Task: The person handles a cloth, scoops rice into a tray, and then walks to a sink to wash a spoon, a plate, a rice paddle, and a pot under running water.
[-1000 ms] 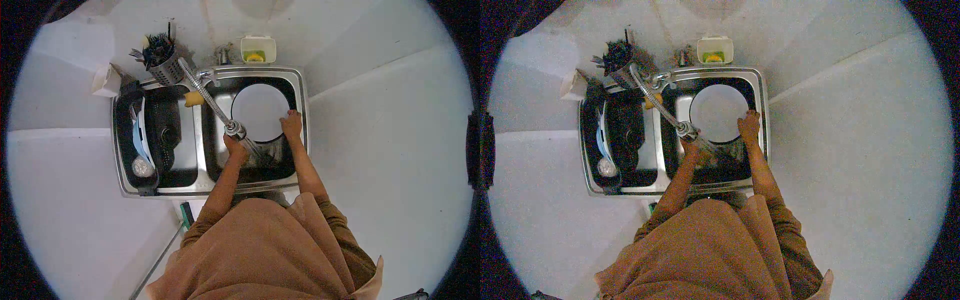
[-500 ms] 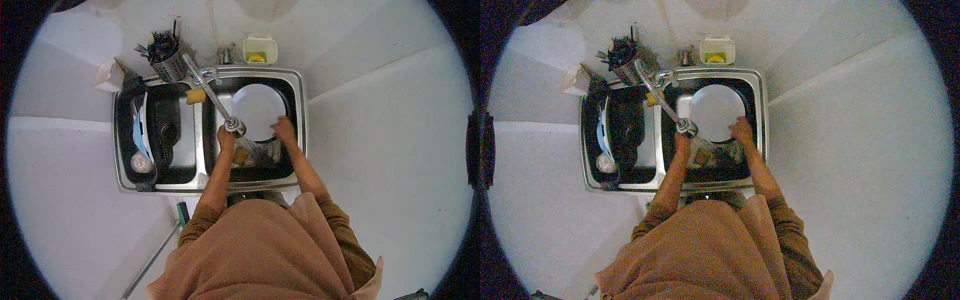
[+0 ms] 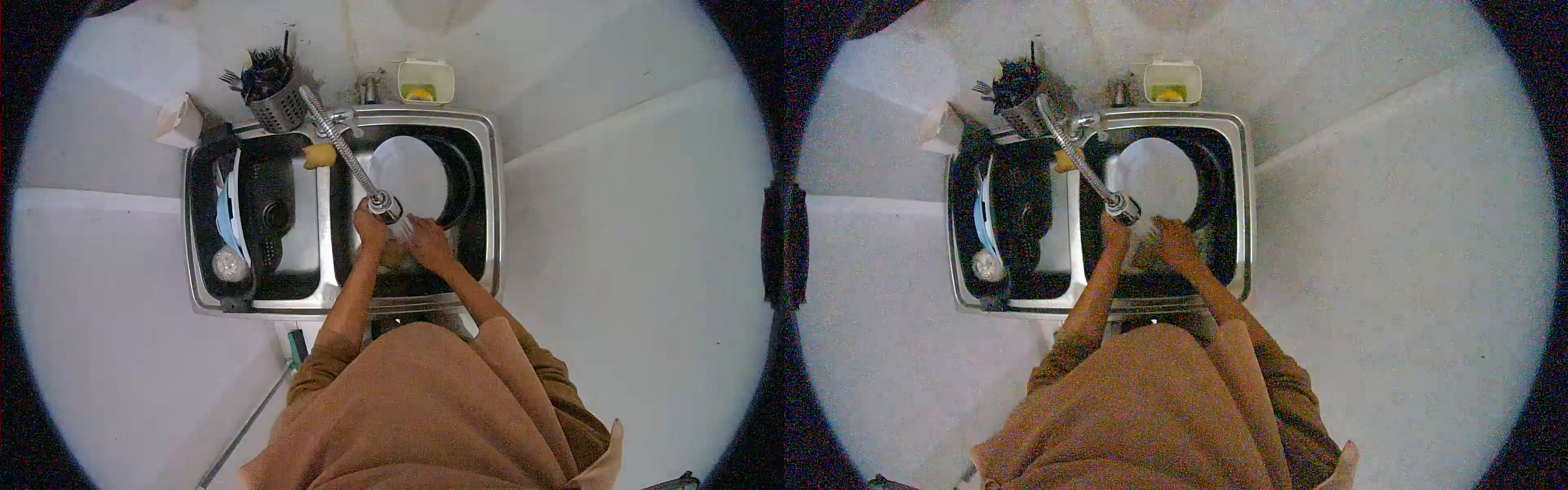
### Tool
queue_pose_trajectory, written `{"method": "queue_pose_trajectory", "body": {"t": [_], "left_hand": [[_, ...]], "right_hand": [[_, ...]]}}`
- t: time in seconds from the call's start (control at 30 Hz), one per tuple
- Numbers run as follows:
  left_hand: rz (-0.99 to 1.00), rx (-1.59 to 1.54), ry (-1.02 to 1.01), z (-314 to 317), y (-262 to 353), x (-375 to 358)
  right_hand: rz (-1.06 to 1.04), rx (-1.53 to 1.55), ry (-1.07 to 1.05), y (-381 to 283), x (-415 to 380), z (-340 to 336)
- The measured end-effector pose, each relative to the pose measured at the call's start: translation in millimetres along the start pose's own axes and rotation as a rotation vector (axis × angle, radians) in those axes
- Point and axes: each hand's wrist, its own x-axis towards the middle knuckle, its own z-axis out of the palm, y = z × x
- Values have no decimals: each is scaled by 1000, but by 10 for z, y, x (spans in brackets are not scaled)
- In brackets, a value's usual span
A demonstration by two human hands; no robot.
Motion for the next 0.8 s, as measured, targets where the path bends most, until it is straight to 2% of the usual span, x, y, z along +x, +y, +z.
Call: {"method": "queue_pose_trajectory", "body": {"t": [0.07, 0.13, 0.2, 0.27, 0.33, 0.43, 0.5, 0.57, 0.6, 0.63, 0.7, 0.77, 0.8], "left_hand": [[0, -27, -48, -67, 169, -57], [-255, -11, -59, -118, 264, -75], [-403, -44, -59, -154, 293, -144], [-437, -114, -43, -234, 296, -252], [-584, -216, -91, -255, -28, -336], [-581, -443, -275, -297, -77, -541], [-651, -566, -338, -248, 132, -605], [-878, -631, -292, -220, 324, -645], [-698, -542, -370, -192, 18, -687], [-516, -453, -447, -125, -547, -747], [-561, -466, -502, -114, -590, -773], [-1015, -672, -459, -161, 222, -712], [-1018, -712, -458, -171, 223, -723]], "right_hand": [[21, 118, 45, -154, -161, -97], [20, 169, -10, -270, -269, -280], [36, 184, -15, -222, -435, -338], [63, 174, 30, -55, -605, -287], [98, 97, 185, -45, -685, -449], [273, 102, 374, -81, -740, -663], [376, 97, 452, -74, -752, -803], [542, 503, 545, 21, -762, -758], [622, 711, 586, 55, -771, -736], [665, 911, 575, 25, -778, -832], [610, 975, 558, 51, -834, -839], [563, 968, 549, 21, -879, -847], [547, 933, 548, -30, -907, -855]]}}
